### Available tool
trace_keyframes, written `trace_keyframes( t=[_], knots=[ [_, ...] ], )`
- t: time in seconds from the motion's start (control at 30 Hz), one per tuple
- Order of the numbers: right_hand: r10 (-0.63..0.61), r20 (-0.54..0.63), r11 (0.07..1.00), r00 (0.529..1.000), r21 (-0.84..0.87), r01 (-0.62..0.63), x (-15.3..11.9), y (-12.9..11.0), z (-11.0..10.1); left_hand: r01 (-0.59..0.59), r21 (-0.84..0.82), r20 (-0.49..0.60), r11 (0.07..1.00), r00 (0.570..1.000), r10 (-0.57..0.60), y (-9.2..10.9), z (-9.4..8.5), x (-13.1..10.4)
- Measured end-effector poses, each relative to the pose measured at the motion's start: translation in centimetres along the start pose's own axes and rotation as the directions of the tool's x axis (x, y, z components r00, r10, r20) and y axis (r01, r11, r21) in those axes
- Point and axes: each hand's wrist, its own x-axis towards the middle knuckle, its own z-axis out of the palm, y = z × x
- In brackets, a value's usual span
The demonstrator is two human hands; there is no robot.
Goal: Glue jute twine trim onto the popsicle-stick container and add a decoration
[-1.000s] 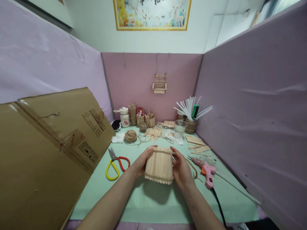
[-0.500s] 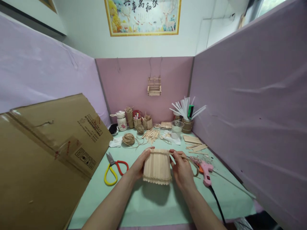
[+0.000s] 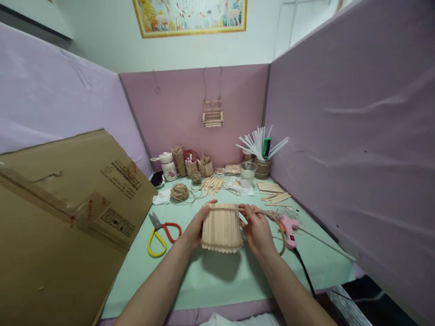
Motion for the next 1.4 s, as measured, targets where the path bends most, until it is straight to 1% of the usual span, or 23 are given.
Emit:
trace_keyframes(
  t=[0.2, 0.43, 0.7, 0.83, 1.03, 1.13, 1.23, 1.33, 1.4],
  knots=[
    [0.061, -0.030, 0.997, 0.998, -0.054, -0.062, -0.1, 0.5, 0.1, -0.006, -0.026, 0.012, 1.000, 1.000, 0.007, 0.1, 0.4, -0.3],
    [0.052, -0.050, 0.995, 0.997, -0.082, -0.056, -0.4, 0.8, 0.5, -0.022, -0.026, 0.059, 0.999, 0.998, 0.024, 0.1, 0.5, -0.3],
    [0.069, -0.028, 0.992, 0.997, -0.108, -0.071, -0.9, 0.6, 0.9, -0.043, -0.045, 0.157, 0.998, 0.986, 0.050, 0.3, 0.5, -0.6],
    [0.018, -0.003, 0.988, 1.000, -0.156, -0.018, -1.4, 0.6, 1.0, -0.053, -0.064, 0.189, 0.997, 0.980, 0.064, 0.3, 0.5, -0.7],
    [-0.124, 0.010, 0.962, 0.992, -0.243, 0.123, -1.8, 0.9, 0.9, -0.056, -0.077, 0.252, 0.995, 0.965, 0.074, 0.2, 0.3, -0.8],
    [-0.144, 0.043, 0.957, 0.989, -0.250, 0.150, -1.9, 1.0, 0.9, -0.062, -0.086, 0.275, 0.994, 0.958, 0.084, 0.1, 0.1, -0.7],
    [-0.088, 0.042, 0.975, 0.995, -0.199, 0.095, -1.8, 1.0, 0.8, -0.054, -0.091, 0.298, 0.994, 0.951, 0.079, 0.0, 0.0, -0.6],
    [0.071, 0.061, 0.988, 0.996, -0.142, -0.061, -1.5, 1.0, 0.5, -0.046, -0.083, 0.310, 0.995, 0.948, 0.069, 0.0, -0.1, -0.6],
    [0.200, 0.123, 0.973, 0.972, -0.143, -0.182, -1.2, 1.0, 0.2, -0.031, -0.071, 0.318, 0.997, 0.947, 0.052, 0.0, -0.1, -0.6]
  ],
)
